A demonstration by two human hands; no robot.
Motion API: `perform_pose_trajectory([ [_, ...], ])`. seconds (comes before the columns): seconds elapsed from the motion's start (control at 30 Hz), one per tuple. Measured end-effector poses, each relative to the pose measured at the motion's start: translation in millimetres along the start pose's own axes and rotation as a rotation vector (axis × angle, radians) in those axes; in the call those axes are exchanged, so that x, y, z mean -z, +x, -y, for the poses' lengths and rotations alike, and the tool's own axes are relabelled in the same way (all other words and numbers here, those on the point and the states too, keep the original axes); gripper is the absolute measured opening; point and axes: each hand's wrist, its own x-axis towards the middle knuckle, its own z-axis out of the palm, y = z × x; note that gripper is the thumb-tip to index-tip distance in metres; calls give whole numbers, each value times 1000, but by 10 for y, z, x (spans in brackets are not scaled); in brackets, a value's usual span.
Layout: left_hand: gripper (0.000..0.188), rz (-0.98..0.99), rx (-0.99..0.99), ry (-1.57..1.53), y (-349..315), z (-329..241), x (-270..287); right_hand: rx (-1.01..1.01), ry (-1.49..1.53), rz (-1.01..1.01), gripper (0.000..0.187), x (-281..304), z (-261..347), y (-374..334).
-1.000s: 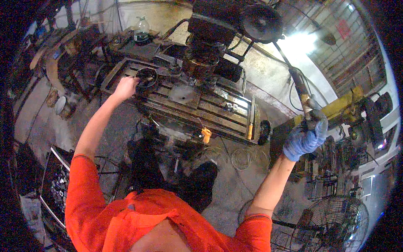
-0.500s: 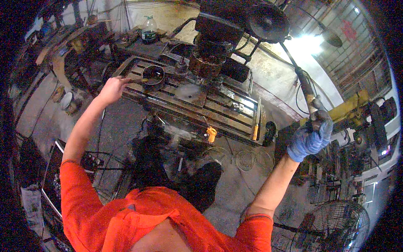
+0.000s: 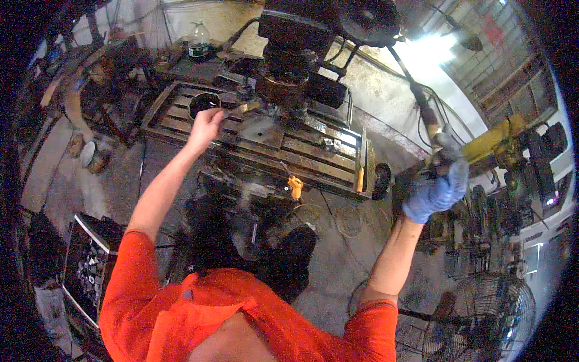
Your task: The person operates a machine by placing metal parts onto a work surface, using a file to deburr or smooth the edges, and then placing the finished parts into a storage bin.
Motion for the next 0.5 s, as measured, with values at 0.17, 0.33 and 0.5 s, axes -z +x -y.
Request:
perform_pose_trajectory([
  [0.17, 24, -189, -108, 173, 297, 93, -681, -25, 306, 19, 35, 45, -106, -19],
  [0.33, 25, -214, -126, 202, 316, 223, -927, -132, 316, -55, 31, -3, -49, -90],
  [0.5, 25, -147, -92, 199, 280, 186, -866, 52, 29, -30, 1, 17, -102, -183],
])
